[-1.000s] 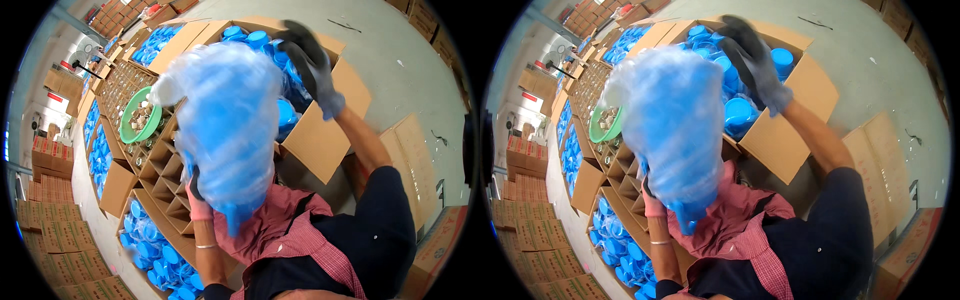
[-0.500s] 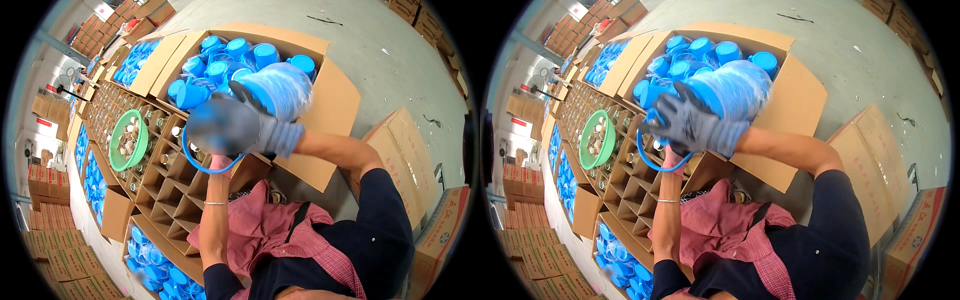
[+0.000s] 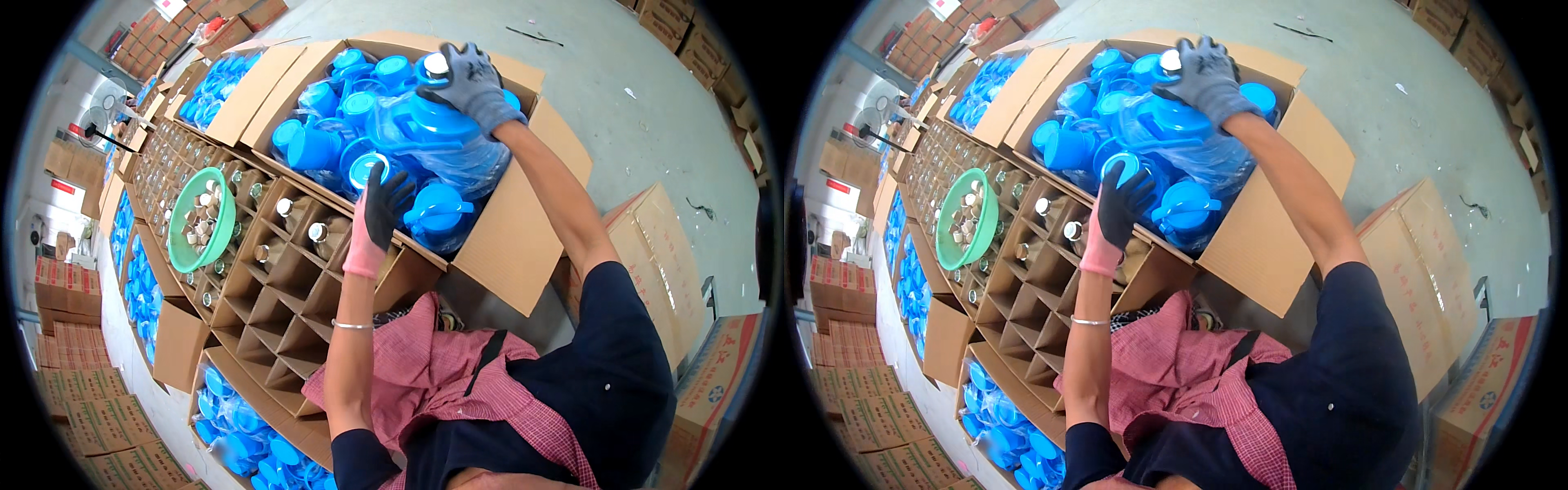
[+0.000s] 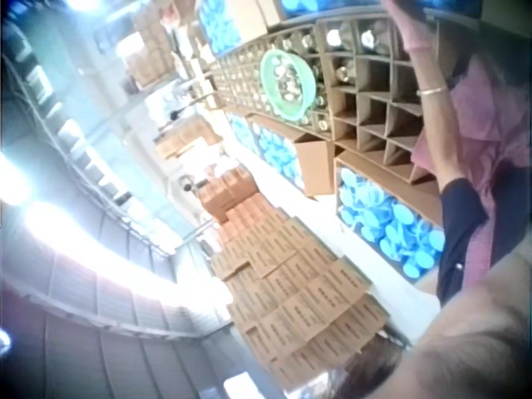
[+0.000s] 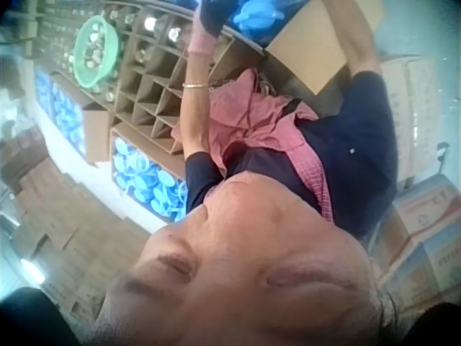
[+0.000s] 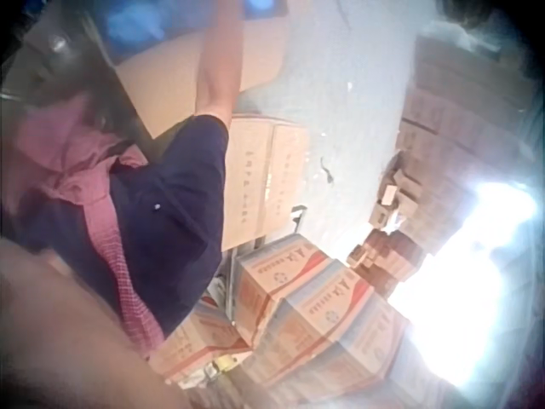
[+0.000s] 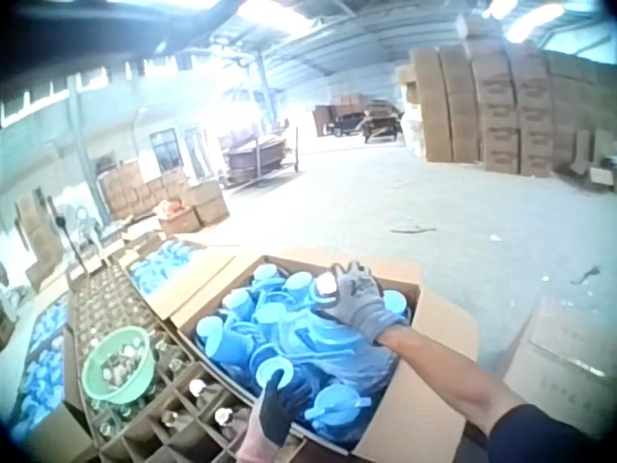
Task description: The person assembles blue water bottles by inserting stainless steel inner containers into blue plastic outer shells. They then secure the lids, wrap the bottles in clear plastic bags, and place them into cardboard boxes.
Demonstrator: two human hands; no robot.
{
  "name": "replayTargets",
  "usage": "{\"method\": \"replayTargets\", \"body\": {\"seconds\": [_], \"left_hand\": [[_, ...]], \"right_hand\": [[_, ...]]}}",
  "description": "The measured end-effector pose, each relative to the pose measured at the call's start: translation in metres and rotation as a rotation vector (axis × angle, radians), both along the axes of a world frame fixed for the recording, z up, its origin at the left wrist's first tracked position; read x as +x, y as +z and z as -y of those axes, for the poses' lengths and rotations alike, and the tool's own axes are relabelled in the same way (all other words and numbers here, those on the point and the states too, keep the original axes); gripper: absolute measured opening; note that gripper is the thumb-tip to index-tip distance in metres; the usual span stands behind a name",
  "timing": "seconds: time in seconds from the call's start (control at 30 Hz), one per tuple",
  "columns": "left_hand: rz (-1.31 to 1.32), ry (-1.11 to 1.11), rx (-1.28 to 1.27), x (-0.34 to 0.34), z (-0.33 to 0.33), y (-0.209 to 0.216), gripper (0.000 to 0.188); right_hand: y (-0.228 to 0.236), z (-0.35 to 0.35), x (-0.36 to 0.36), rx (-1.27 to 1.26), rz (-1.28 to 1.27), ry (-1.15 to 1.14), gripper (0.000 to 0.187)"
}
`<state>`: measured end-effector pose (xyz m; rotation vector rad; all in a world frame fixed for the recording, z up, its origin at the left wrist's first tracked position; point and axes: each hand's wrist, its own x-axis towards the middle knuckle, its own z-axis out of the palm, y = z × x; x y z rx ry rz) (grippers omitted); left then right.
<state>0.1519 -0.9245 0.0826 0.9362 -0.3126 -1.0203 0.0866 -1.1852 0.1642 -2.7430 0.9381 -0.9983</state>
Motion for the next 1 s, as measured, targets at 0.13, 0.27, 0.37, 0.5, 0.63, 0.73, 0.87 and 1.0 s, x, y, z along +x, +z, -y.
{"method": "replayTargets", "body": {"seconds": [0.13,0.27,0.37,0.5,0.63,0.73,0.87,1.0], "left_hand": [[0.173,-0.092,0.043,-0.025,-0.038,-0.012,0.053],[0.701,-0.090,0.300,-0.040,-0.095,-0.039,0.048],[0.713,-0.082,0.440,-0.070,-0.117,-0.028,0.050],[1.286,0.072,0.601,-0.094,-0.158,-0.067,0.052],[1.456,0.073,0.545,-0.099,-0.146,-0.077,0.047],[1.336,0.172,0.566,-0.099,-0.156,-0.073,0.044],[1.389,0.130,0.509,-0.099,-0.141,-0.059,0.038],[1.530,0.063,0.572,-0.101,-0.136,-0.063,0.037]], "right_hand": [[-0.083,0.013,-0.051,-0.034,-0.076,0.108,0.092],[-0.143,0.014,-0.069,0.284,-0.342,0.041,0.096],[-0.191,0.040,-0.076,0.349,-0.529,0.118,0.075],[-0.160,0.058,-0.041,0.071,-0.127,0.051,0.060],[-0.180,0.132,-0.030,0.089,-0.151,-0.320,0.049],[-0.176,0.130,0.008,0.067,-0.335,-0.139,0.040],[-0.237,0.160,0.013,-0.357,-0.959,0.142,0.037],[-0.244,0.152,0.038,-0.429,-1.165,0.029,0.035]]}}
